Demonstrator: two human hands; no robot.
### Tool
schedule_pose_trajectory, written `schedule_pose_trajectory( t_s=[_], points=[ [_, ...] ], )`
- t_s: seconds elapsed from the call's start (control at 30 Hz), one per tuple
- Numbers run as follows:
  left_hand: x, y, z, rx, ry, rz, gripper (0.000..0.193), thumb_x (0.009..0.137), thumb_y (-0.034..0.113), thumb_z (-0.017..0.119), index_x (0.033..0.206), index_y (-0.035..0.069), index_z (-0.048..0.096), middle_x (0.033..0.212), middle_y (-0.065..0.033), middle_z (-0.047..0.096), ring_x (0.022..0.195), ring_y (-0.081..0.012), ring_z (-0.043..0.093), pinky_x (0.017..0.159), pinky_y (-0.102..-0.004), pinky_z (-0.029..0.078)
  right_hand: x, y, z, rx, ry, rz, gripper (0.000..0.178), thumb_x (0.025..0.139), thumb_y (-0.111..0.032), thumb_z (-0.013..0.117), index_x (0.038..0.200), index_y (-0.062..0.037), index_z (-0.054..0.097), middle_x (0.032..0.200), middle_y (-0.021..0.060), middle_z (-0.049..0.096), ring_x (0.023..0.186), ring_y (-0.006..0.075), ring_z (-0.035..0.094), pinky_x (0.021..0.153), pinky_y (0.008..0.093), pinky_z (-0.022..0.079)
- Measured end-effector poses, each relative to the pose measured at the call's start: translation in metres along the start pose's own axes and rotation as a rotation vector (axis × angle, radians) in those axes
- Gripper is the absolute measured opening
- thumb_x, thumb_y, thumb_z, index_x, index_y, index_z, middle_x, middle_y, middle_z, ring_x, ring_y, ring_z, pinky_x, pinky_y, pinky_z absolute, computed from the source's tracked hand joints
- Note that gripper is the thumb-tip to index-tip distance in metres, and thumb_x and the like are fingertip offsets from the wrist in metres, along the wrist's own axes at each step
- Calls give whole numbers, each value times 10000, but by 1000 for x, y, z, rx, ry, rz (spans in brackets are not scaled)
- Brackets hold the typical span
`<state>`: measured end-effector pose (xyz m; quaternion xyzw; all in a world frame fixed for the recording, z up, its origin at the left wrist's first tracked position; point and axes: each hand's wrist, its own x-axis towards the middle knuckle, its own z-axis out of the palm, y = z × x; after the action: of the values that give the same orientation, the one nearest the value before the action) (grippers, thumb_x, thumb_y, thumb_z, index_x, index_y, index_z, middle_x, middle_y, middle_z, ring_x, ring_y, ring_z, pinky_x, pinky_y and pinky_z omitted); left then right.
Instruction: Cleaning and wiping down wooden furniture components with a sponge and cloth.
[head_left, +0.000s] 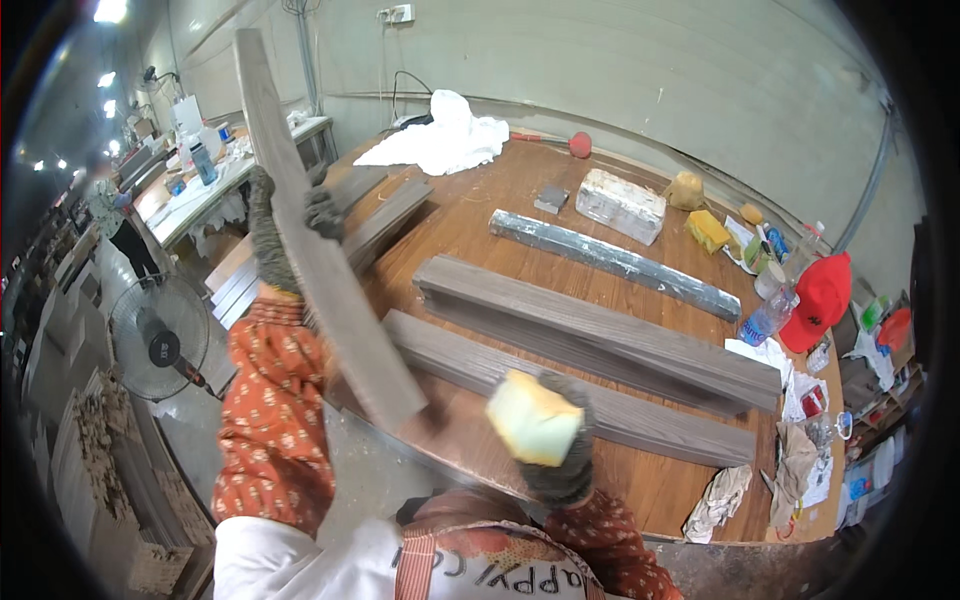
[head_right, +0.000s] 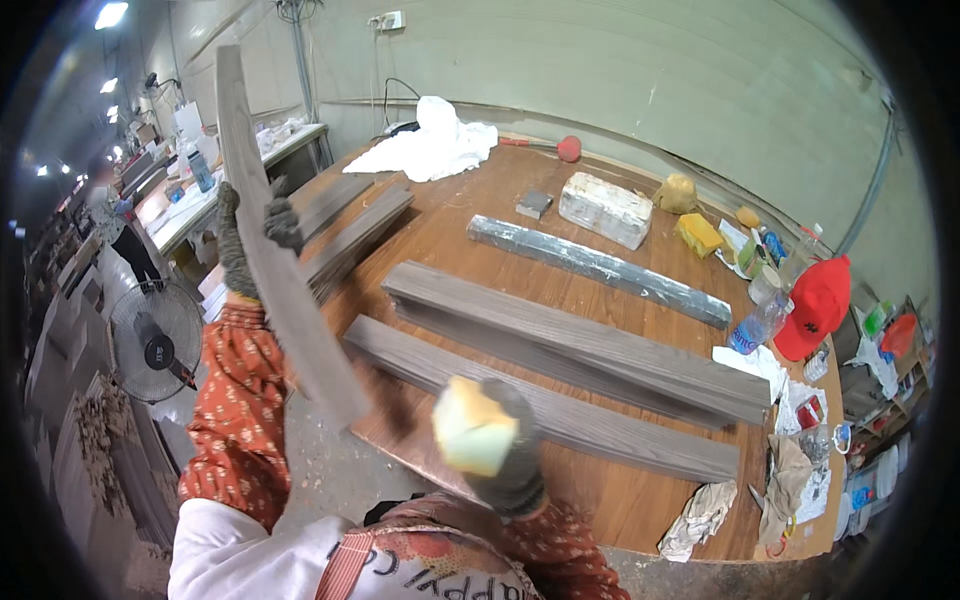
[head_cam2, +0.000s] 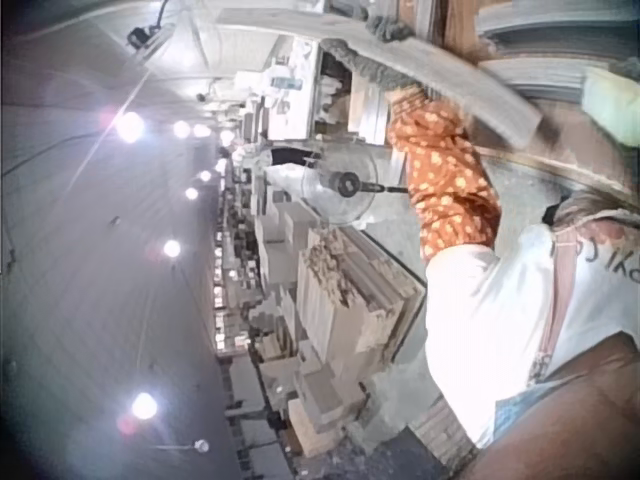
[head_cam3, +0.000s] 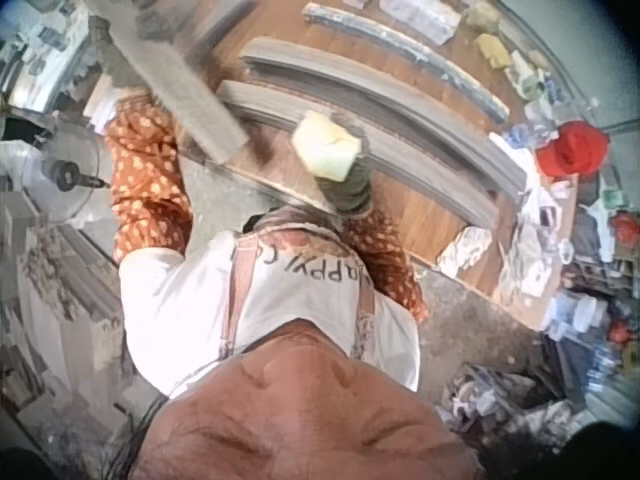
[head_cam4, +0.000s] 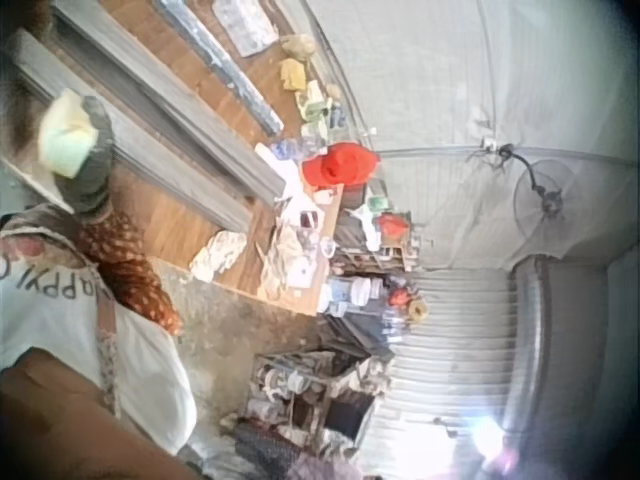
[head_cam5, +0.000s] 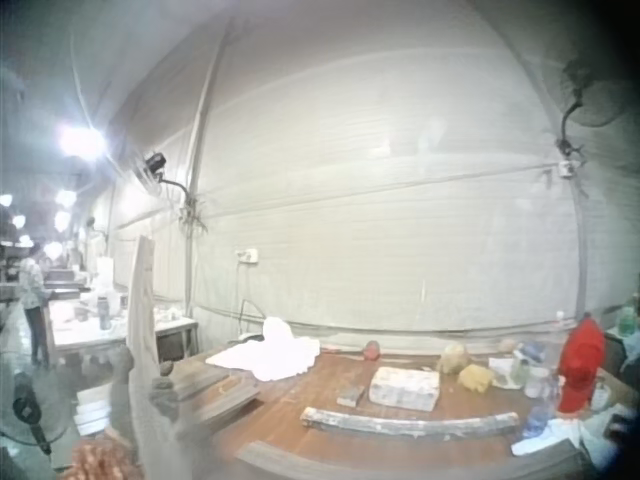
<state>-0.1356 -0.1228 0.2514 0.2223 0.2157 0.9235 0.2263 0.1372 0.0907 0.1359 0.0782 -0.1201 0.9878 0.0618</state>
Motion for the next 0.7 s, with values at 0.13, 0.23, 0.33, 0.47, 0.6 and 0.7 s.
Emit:
schedule_pose_trajectory(
  t_s=[0.13, 0.23, 0.33, 0.47, 0.6, 0.7],
  points=[
    [4, 38, -8, 1064, 553, -1, 637, 798, 577, 669, 1081, 15, 572, 648, -21, 518, 462, -124, 476, 458, -281, 464, -10, -25, -2, -1505, -14, -527, 345, 866, -123, 634, 1176, 4, 553, 1046, 154, 633, 981, 265, 630, 865, 360, 500],
    [2, 61, -32, 1773, 602, -15, 587, 803, 600, 648, 960, 39, 575, 684, -44, 540, 519, -146, 544, 465, -301, 466, -11, -12, 0, -1658, -36, -444, 357, 855, -117, 642, 1185, -9, 561, 1114, 137, 619, 1036, 267, 604, 963, 382, 439],
    [9, 49, -47, 2385, 416, 28, 616, 763, 537, 693, 1049, -1, 601, 876, -202, 657, 785, -334, 645, 728, -414, 507, -5, -4, -11, -1726, -6, -437, 402, 835, -133, 664, 1204, -18, 557, 1182, 122, 596, 1100, 280, 569, 1024, 400, 385],
    [18, 40, -92, 2584, 318, -323, 683, 724, 632, 642, 993, 4, 625, 960, -243, 655, 932, -400, 626, 816, -469, 475, 2, 7, -5, -2208, -60, -748, 434, 829, -180, 658, 1226, -41, 550, 1221, 122, 575, 1124, 301, 550, 1026, 437, 372],
    [5, 38, -150, 2572, 334, -360, 671, 742, 653, 615, 980, 27, 606, 914, -226, 654, 891, -407, 623, 781, -482, 476, -5, 25, -18, -1572, 209, -630, 406, 823, -197, 649, 1197, -56, 574, 1208, 124, 584, 1106, 322, 557, 1009, 459, 372],
    [-13, 41, -167, 2498, 325, -433, 656, 735, 630, 646, 999, 32, 592, 906, -219, 649, 882, -395, 621, 768, -473, 476, -6, 26, -8, -1443, 329, -582, 415, 788, -165, 682, 1164, -20, 582, 1127, 150, 613, 1061, 341, 575, 956, 442, 415]
  ],
)
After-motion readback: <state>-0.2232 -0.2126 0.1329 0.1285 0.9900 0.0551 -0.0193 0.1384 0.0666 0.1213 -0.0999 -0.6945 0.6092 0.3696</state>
